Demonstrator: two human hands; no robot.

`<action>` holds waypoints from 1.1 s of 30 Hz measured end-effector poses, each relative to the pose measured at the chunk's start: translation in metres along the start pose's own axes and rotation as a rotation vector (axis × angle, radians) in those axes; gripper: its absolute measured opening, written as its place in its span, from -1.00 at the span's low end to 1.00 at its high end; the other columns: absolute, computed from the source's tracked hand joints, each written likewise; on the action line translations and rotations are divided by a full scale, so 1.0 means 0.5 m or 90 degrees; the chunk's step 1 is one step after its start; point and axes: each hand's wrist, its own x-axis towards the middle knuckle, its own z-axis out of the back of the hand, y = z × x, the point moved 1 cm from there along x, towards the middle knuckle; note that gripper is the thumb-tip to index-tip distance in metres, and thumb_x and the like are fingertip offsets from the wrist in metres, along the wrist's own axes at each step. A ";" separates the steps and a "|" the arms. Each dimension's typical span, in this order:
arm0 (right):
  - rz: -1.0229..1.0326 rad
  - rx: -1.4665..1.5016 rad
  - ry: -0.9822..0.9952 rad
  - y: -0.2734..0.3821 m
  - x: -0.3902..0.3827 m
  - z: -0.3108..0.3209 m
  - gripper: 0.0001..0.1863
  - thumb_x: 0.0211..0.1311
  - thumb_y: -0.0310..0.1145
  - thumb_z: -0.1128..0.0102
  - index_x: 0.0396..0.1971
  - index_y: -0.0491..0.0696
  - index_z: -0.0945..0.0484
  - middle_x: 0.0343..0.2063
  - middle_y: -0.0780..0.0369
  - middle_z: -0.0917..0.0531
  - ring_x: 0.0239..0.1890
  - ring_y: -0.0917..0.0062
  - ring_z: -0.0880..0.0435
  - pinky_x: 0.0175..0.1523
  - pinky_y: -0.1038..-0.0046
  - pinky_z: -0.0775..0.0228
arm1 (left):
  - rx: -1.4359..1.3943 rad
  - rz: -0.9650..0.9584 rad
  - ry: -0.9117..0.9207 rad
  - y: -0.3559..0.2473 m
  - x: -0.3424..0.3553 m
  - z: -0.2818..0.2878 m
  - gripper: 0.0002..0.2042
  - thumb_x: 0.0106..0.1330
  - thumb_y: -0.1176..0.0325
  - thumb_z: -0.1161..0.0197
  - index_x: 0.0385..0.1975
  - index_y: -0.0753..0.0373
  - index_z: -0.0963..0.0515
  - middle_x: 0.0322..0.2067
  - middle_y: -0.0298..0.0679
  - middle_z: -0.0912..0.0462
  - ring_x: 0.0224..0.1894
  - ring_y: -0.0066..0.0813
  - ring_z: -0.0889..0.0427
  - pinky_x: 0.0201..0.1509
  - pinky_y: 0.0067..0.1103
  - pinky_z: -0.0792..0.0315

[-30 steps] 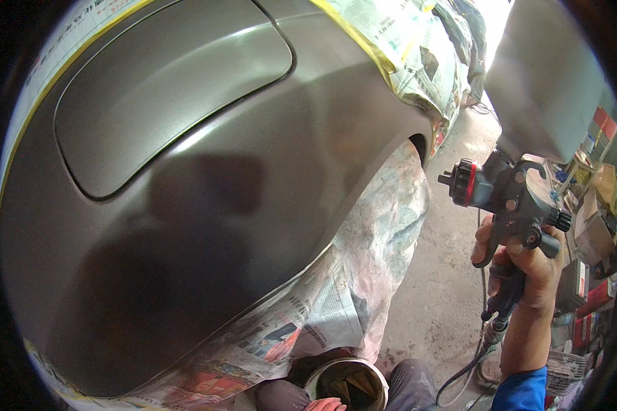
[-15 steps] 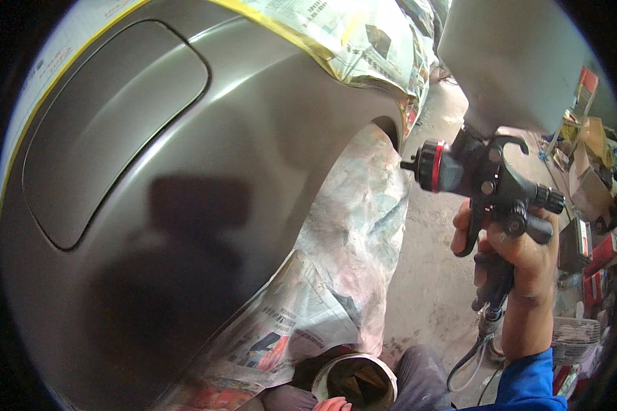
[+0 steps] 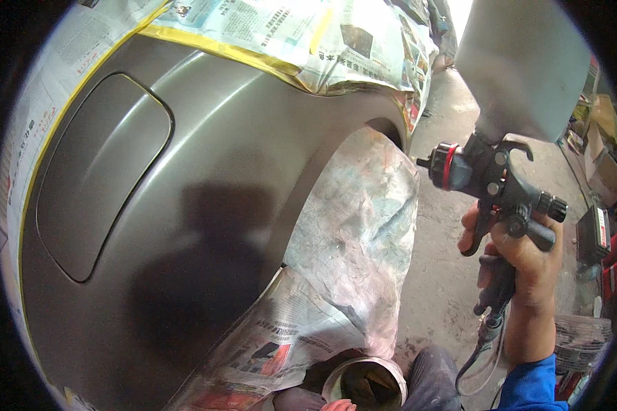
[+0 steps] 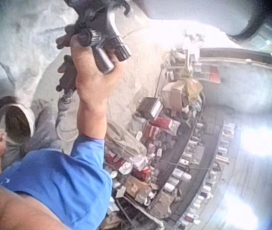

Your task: The person uses a spray gun to apply a coat of paint to a car part, likely a bumper, that is masked with newspaper and tape. They move the spray gun in smooth, overlapping passes to cover the surface evenly. The person briefly pauses to check the surface and reloads the spray gun with paint from a can before continuing.

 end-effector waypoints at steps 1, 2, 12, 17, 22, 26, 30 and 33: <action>-0.008 0.015 0.016 -0.005 -0.002 0.000 -0.60 0.09 -0.46 -0.25 -0.05 -0.30 -0.58 -0.32 0.06 -0.74 -0.38 0.43 -0.77 -0.58 0.54 -0.56 | 0.002 0.005 -0.001 -0.002 0.000 -0.002 -0.89 0.28 0.37 -0.30 -0.37 0.28 -0.66 -0.28 -0.12 -0.70 -0.21 -0.13 -0.69 -0.10 -0.31 -0.58; -0.016 0.029 0.032 -0.009 -0.004 0.000 -0.59 0.10 -0.46 -0.26 -0.03 -0.31 -0.57 -0.32 0.05 -0.74 -0.38 0.42 -0.77 -0.57 0.54 -0.57 | 0.003 0.010 -0.002 -0.005 -0.001 -0.003 -0.89 0.29 0.37 -0.30 -0.37 0.28 -0.66 -0.28 -0.12 -0.70 -0.21 -0.14 -0.69 -0.10 -0.31 -0.58; 0.003 0.104 0.134 -0.029 -0.002 0.012 -0.57 0.14 -0.38 -0.32 -0.01 -0.29 -0.55 -0.33 0.06 -0.74 -0.41 0.43 -0.76 -0.57 0.55 -0.57 | 0.053 -0.033 0.019 0.022 -0.010 -0.030 -0.92 0.28 0.38 -0.27 -0.38 0.22 -0.65 -0.27 -0.17 -0.70 -0.18 -0.19 -0.69 -0.11 -0.32 -0.58; 0.019 -0.026 -0.062 -0.006 0.019 0.019 -0.62 0.12 -0.38 -0.30 -0.10 -0.29 -0.61 -0.32 0.08 -0.74 -0.40 0.42 -0.77 -0.59 0.51 -0.58 | 0.055 -0.047 0.030 0.024 -0.016 -0.030 -0.92 0.26 0.38 -0.26 -0.37 0.21 -0.64 -0.27 -0.16 -0.70 -0.17 -0.19 -0.69 -0.11 -0.31 -0.59; -0.072 0.188 0.185 0.010 -0.024 -0.043 -0.43 0.05 -0.44 -0.38 0.08 -0.34 -0.47 -0.32 -0.04 -0.73 -0.36 0.35 -0.78 -0.54 0.54 -0.58 | 0.043 -0.033 0.028 0.022 -0.011 -0.024 -0.92 0.28 0.38 -0.26 -0.39 0.22 -0.63 -0.28 -0.17 -0.70 -0.18 -0.20 -0.69 -0.11 -0.33 -0.59; -0.051 0.100 0.122 0.020 -0.020 -0.062 -0.48 -0.13 -0.40 -0.35 -0.10 -0.30 -0.50 -0.41 -0.04 -0.70 -0.51 0.23 -0.75 -0.66 0.42 -0.55 | 0.019 -0.014 0.008 0.019 -0.013 -0.021 -0.90 0.30 0.38 -0.26 -0.41 0.23 -0.63 -0.28 -0.17 -0.70 -0.19 -0.21 -0.69 -0.11 -0.34 -0.60; 0.059 -0.022 -0.055 0.033 0.028 -0.028 -0.68 0.17 -0.32 -0.24 -0.18 -0.26 -0.64 -0.36 0.09 -0.75 -0.52 0.52 -0.72 -0.62 0.60 -0.51 | 0.017 -0.029 -0.003 0.018 -0.017 -0.023 -0.90 0.30 0.38 -0.26 -0.41 0.23 -0.63 -0.27 -0.16 -0.70 -0.17 -0.21 -0.70 -0.10 -0.34 -0.60; 0.048 -0.065 -0.046 0.036 0.024 -0.014 -0.63 0.16 -0.24 -0.25 -0.19 -0.25 -0.64 -0.44 0.09 -0.74 -0.59 0.53 -0.70 -0.64 0.63 -0.48 | 0.015 -0.034 0.000 0.019 -0.016 -0.023 -0.91 0.30 0.38 -0.26 -0.40 0.24 -0.63 -0.27 -0.16 -0.70 -0.16 -0.20 -0.70 -0.09 -0.34 -0.60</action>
